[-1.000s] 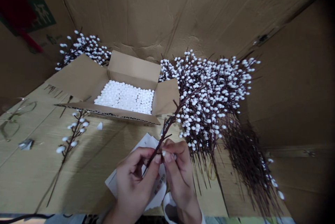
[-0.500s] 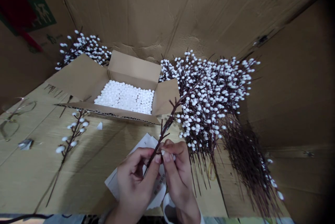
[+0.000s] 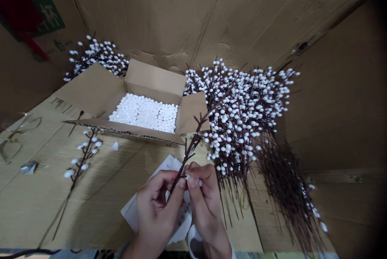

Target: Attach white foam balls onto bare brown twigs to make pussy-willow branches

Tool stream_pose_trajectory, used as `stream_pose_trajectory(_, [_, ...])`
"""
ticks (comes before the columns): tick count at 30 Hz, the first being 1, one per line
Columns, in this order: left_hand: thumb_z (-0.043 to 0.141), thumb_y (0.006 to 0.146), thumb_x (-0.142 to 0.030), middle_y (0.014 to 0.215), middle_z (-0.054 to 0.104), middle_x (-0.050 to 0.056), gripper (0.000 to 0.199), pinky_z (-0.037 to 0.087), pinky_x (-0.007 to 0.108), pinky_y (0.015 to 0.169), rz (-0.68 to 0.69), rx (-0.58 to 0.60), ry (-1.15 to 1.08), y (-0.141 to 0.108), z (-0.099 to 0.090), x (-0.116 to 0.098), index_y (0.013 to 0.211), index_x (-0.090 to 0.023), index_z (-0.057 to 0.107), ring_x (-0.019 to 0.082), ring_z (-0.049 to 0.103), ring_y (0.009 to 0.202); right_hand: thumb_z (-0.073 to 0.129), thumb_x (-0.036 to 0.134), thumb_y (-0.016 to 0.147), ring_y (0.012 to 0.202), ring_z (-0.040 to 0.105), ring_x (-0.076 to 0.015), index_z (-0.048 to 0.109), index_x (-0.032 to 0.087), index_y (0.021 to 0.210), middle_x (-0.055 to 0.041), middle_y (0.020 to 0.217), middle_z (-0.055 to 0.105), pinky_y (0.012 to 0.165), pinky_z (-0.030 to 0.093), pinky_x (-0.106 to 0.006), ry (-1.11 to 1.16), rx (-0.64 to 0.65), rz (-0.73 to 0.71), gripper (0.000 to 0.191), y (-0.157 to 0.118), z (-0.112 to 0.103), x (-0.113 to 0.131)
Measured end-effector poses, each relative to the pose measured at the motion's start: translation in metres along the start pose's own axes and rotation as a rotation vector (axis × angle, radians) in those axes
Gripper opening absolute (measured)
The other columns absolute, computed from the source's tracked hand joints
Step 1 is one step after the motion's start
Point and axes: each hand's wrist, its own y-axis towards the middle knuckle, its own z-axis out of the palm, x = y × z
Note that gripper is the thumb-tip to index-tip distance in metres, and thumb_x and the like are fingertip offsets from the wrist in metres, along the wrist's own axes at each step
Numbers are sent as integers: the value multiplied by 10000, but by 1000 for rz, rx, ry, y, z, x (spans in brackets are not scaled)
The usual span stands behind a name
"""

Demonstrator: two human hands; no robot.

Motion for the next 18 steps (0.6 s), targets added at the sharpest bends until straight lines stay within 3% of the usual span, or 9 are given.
stream_pose_trajectory(5, [703, 704, -87, 526, 686, -31, 99, 480, 136, 386, -58, -2, -107, 2, 1, 0, 696, -180, 737, 81, 572, 369, 595, 384, 912, 655, 545, -118, 612, 297, 894, 20, 797, 606, 604, 452, -225, 85, -34, 85, 91, 0, 0, -2])
stream_pose_trajectory(11, [732, 730, -132, 617, 730, -13, 213, 435, 121, 363, -98, -8, -74, 3, -4, 4, 893, -245, 809, 58, 534, 375, 638, 400, 877, 509, 440, -91, 578, 274, 936, 59, 645, 508, 495, 412, -190, 209, -94, 116, 151, 5, 4, -3])
stream_pose_trajectory(15, [739, 749, -161, 820, 776, 25, 244, 520, 138, 563, -92, -3, -26, 6, -10, 6, 942, -297, 802, 116, 685, 680, 675, 427, 842, 439, 331, -60, 524, 234, 743, 80, 569, 436, 420, 322, -150, 292, -136, 148, 263, 13, 3, -2])
stream_pose_trajectory(18, [730, 781, -211, 930, 766, 29, 251, 537, 154, 676, -64, 38, -19, 5, -13, 7, 999, -324, 785, 133, 699, 822, 685, 479, 815, 427, 261, -52, 532, 216, 690, 91, 533, 358, 396, 274, -139, 333, -151, 210, 329, 17, 1, 3])
